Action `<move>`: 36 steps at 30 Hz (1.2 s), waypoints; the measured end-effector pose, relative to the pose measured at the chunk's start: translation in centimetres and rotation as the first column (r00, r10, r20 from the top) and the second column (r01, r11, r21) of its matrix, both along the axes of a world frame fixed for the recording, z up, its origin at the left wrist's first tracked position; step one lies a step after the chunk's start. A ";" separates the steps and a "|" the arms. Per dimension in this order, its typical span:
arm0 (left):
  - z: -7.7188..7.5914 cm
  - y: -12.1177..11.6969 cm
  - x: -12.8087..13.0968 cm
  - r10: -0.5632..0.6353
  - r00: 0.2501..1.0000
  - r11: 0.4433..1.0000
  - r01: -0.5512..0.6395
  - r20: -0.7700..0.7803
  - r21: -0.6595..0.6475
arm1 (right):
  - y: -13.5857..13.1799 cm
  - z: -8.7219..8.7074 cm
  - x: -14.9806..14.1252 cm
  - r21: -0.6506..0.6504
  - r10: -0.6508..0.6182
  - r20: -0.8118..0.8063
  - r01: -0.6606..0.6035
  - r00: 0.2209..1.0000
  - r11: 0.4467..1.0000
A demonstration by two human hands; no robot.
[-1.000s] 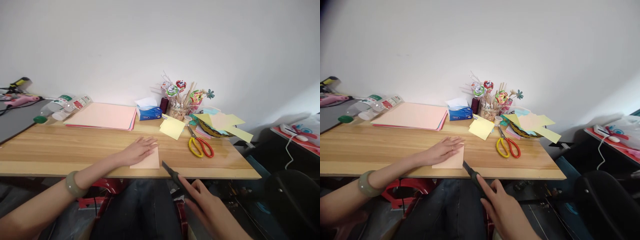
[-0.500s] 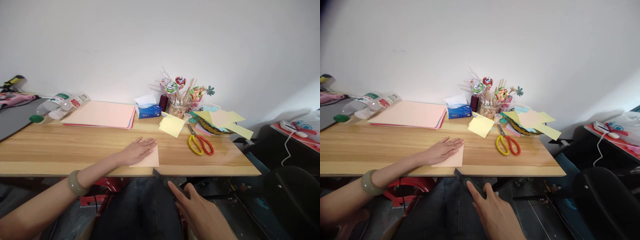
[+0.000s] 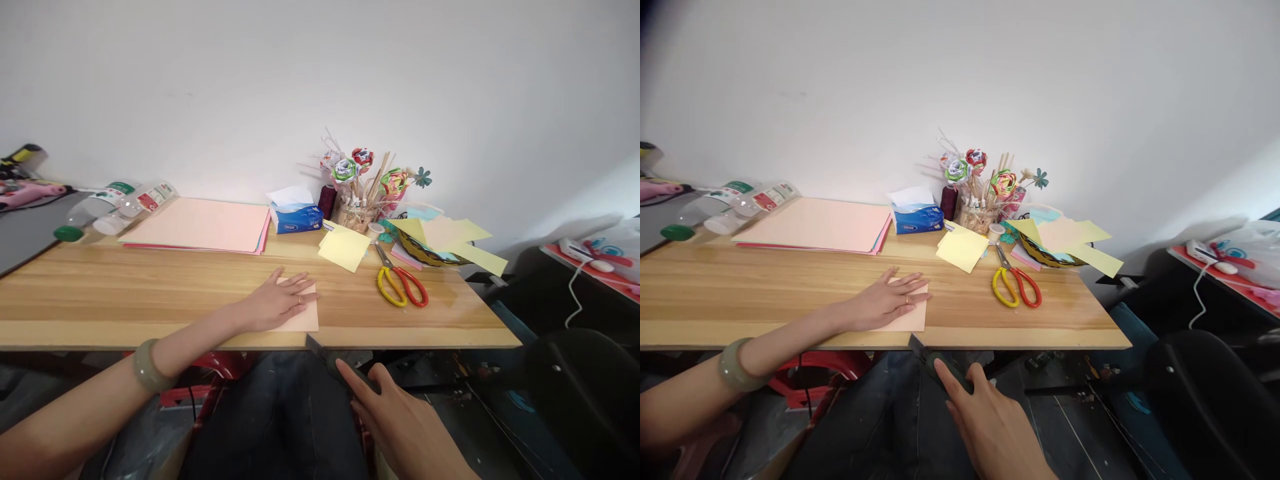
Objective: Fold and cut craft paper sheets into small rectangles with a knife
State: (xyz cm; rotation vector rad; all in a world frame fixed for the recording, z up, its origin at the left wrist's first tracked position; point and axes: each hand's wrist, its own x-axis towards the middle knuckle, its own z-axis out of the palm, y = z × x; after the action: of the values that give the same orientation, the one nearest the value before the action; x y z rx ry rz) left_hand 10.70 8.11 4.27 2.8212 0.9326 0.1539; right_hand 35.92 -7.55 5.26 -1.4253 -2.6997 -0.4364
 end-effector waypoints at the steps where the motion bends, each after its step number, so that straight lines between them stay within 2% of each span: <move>1: 0.1 -0.1 0.0 -0.006 1.000 1.000 0.006 -0.010 0.009 | 0.0 0.0 0.0 -0.005 0.000 0.004 0.000 1.000 1.000; 5: 0.5 -0.3 0.0 -0.044 0.998 0.999 0.044 -0.044 -0.002 | -0.1 0.2 -0.1 -0.035 -0.017 0.022 0.018 1.000 0.999; 12: 0.5 0.4 -0.4 -0.093 0.992 0.991 0.084 -0.083 -0.107 | 0.1 0.1 -0.1 -0.074 -0.037 0.025 0.039 0.999 0.997; 18: 1.9 0.7 -0.3 -0.145 0.976 0.967 0.105 -0.164 -0.230 | 0.0 0.0 -0.1 -0.086 -0.033 0.027 0.035 0.999 0.996; 21: 2.0 0.6 -0.3 -0.134 0.977 0.973 0.097 -0.167 -0.211 | -0.1 0.0 -0.2 -0.101 -0.033 0.037 0.036 0.999 0.994; 29: 0.9 0.2 -0.5 -0.130 0.985 0.986 0.117 -0.114 -0.119 | -0.2 0.2 0.5 -0.089 -0.051 0.052 0.055 0.997 0.994; 36: 0.7 0.3 -0.7 -0.144 0.985 0.986 0.136 -0.090 -0.098 | -0.4 0.0 1.0 -0.072 -0.054 0.042 0.057 0.998 0.996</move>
State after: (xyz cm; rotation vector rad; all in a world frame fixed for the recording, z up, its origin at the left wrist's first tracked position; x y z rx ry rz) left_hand 10.01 8.36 5.00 2.8178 0.7352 -0.0423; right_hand 36.94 -7.99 5.25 -1.5298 -2.7404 -0.3774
